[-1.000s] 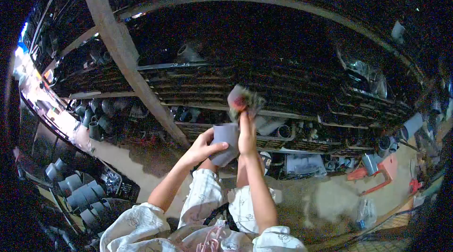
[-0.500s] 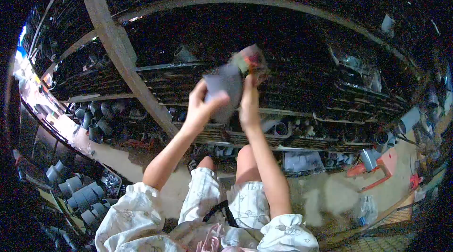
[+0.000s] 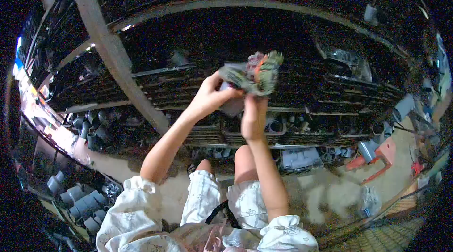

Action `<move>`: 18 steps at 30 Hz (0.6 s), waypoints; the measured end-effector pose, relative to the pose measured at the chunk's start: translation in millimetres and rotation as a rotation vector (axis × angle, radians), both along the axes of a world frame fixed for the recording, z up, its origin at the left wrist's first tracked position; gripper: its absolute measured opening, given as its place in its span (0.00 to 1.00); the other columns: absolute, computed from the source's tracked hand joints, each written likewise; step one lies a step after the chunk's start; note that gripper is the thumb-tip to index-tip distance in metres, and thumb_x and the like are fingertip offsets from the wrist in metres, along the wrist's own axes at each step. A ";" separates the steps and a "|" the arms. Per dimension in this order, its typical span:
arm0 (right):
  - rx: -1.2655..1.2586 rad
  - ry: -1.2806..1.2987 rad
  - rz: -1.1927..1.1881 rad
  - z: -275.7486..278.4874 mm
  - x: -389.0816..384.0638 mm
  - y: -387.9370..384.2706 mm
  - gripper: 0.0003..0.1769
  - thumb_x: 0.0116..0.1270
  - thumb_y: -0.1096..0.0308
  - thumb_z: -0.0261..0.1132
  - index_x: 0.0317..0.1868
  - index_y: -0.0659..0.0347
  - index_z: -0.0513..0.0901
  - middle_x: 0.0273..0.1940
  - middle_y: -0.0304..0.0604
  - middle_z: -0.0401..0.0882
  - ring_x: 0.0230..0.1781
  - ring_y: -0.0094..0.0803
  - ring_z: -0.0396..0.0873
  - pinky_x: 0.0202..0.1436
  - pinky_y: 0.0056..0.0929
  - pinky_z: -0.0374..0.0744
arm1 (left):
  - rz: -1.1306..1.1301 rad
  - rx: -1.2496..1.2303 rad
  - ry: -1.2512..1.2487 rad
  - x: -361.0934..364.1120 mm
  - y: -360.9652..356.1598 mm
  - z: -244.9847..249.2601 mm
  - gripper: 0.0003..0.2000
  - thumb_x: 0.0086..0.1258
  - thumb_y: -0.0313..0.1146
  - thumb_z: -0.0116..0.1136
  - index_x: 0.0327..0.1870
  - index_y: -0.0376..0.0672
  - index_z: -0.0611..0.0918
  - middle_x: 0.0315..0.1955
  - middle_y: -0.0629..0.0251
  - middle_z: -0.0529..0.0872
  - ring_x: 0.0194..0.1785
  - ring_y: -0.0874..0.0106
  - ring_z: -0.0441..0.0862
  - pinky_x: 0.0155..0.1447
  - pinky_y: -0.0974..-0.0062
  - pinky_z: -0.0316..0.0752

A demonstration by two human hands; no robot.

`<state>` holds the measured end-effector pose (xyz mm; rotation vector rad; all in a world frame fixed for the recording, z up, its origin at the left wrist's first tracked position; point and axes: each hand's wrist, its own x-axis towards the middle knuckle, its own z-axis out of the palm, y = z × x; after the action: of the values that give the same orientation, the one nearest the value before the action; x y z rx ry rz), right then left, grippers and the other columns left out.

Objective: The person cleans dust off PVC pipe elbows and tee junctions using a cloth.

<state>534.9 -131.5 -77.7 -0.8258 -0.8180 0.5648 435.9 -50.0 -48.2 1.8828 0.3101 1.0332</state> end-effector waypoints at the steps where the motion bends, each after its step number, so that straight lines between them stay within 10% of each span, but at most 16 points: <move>1: 0.030 -0.110 -0.042 -4.5 9.8 -1.5 0.27 0.65 0.51 0.40 0.54 0.64 0.63 0.53 0.45 0.65 0.54 0.31 0.63 0.57 0.32 0.62 | -0.058 0.058 0.134 -6.3 -8.3 8.4 0.25 0.46 0.41 0.63 0.42 0.33 0.73 0.32 0.59 0.78 0.37 0.78 0.73 0.42 0.79 0.68; 3: 0.201 0.243 0.428 13.2 24.2 -8.4 0.28 0.64 0.47 0.41 0.52 0.62 0.65 0.49 0.43 0.68 0.49 0.30 0.68 0.52 0.33 0.67 | -0.162 0.023 0.100 -10.4 -26.0 19.0 0.26 0.44 0.40 0.65 0.45 0.36 0.73 0.34 0.65 0.77 0.38 0.77 0.71 0.47 0.79 0.66; 7: 0.168 0.311 0.199 6.2 -23.2 -4.3 0.29 0.64 0.46 0.40 0.58 0.57 0.59 0.56 0.39 0.60 0.56 0.30 0.58 0.59 0.32 0.58 | -0.031 -0.320 -0.385 7.5 -20.1 25.8 0.17 0.56 0.38 0.54 0.41 0.35 0.72 0.32 0.66 0.77 0.34 0.78 0.73 0.40 0.81 0.69; 11: 0.140 0.055 0.020 -0.3 10.7 -2.4 0.31 0.63 0.44 0.41 0.58 0.57 0.59 0.57 0.39 0.59 0.58 0.30 0.57 0.60 0.34 0.56 | -0.053 -0.102 0.089 1.7 -25.1 32.0 0.24 0.51 0.42 0.60 0.46 0.35 0.73 0.36 0.63 0.77 0.39 0.77 0.73 0.46 0.79 0.67; 13: 0.258 0.218 0.559 11.5 31.4 -16.1 0.32 0.62 0.42 0.41 0.57 0.58 0.60 0.55 0.41 0.62 0.56 0.32 0.61 0.59 0.35 0.59 | -0.127 -0.015 0.068 -1.3 -42.3 34.5 0.25 0.47 0.41 0.63 0.45 0.36 0.73 0.37 0.64 0.77 0.39 0.76 0.72 0.47 0.78 0.66; 18: 0.160 0.152 -0.063 -3.7 -23.8 -16.4 0.30 0.64 0.46 0.39 0.59 0.60 0.57 0.56 0.41 0.61 0.57 0.31 0.59 0.61 0.32 0.56 | -0.018 -0.227 -0.160 18.7 -22.2 26.5 0.22 0.52 0.42 0.60 0.42 0.34 0.74 0.34 0.61 0.78 0.35 0.77 0.74 0.41 0.80 0.69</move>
<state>511.0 -147.9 -81.4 -0.6515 -0.6864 0.4933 454.6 -72.2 -21.7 1.5884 0.3029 1.0825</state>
